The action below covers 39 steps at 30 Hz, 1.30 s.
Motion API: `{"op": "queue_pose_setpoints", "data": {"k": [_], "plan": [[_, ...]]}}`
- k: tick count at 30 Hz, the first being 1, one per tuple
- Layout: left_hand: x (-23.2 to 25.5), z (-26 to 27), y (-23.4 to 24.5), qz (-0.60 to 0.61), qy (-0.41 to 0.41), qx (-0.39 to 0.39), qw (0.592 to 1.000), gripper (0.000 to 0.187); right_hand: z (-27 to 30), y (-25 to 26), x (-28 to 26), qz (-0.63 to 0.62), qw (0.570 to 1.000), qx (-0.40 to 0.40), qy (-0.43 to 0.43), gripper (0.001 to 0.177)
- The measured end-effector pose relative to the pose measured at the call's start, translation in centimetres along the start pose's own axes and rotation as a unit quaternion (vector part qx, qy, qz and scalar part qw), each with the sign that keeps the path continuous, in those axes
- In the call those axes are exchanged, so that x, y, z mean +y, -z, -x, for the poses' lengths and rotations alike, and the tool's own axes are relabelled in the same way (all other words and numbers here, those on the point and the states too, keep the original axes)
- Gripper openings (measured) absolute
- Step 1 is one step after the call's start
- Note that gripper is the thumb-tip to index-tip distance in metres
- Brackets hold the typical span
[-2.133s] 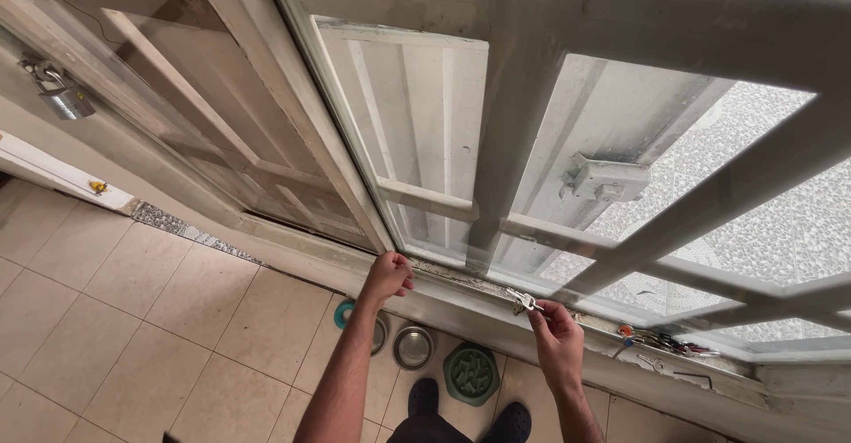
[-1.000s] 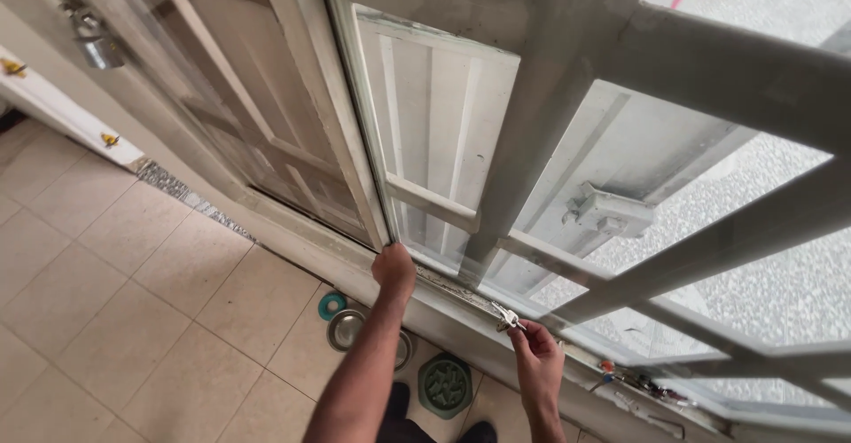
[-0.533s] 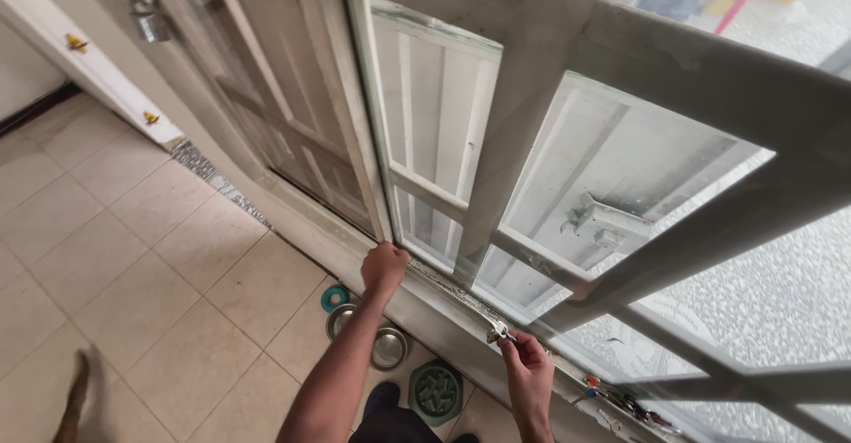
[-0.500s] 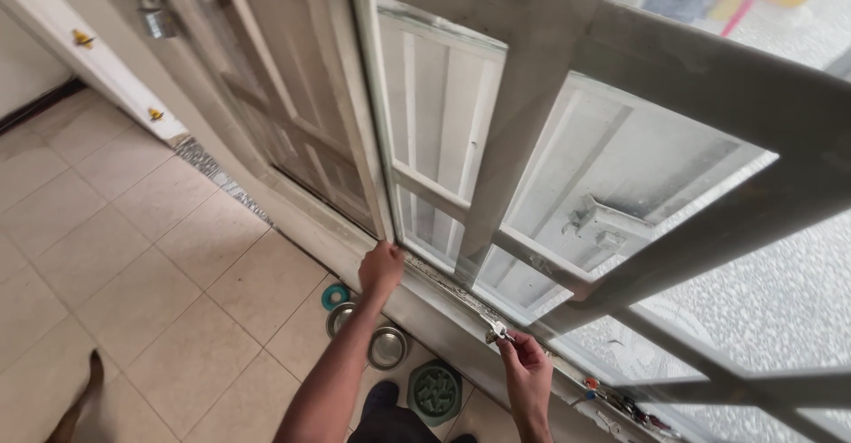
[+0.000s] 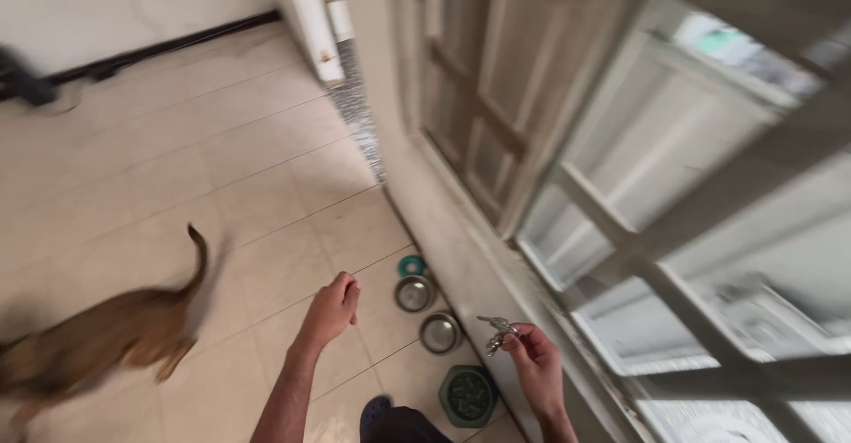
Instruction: Repairing or cleaning a sliding window track using a small metal tool
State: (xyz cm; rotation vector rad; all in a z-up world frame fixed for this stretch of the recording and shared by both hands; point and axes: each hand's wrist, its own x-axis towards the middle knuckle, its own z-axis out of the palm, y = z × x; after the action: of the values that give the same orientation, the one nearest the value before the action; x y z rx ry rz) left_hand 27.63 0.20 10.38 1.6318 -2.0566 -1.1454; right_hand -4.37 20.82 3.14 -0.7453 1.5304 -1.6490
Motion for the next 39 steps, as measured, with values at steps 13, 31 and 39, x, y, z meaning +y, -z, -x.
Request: {"op": "queue_pose_setpoints", "data": {"k": [13, 31, 39], "plan": [[-14.7, 4.6, 15.2, -0.051, 0.244, 0.175, 0.952, 0.03, 0.7, -17.2, -3.0, 0.124, 0.983, -0.135, -0.012, 0.007], [-7.8, 5.4, 15.3, 0.128, -0.129, -0.034, 0.983, 0.02, 5.8, -28.2, -7.2, 0.221, 0.963, -0.153, 0.028, 0.028], [-1.1, 4.8, 10.1, 0.118, -0.255, -0.187, 0.941, 0.046, 6.8, -25.7, -7.8, 0.262, 0.957, -0.116, 0.053, 0.04]]}}
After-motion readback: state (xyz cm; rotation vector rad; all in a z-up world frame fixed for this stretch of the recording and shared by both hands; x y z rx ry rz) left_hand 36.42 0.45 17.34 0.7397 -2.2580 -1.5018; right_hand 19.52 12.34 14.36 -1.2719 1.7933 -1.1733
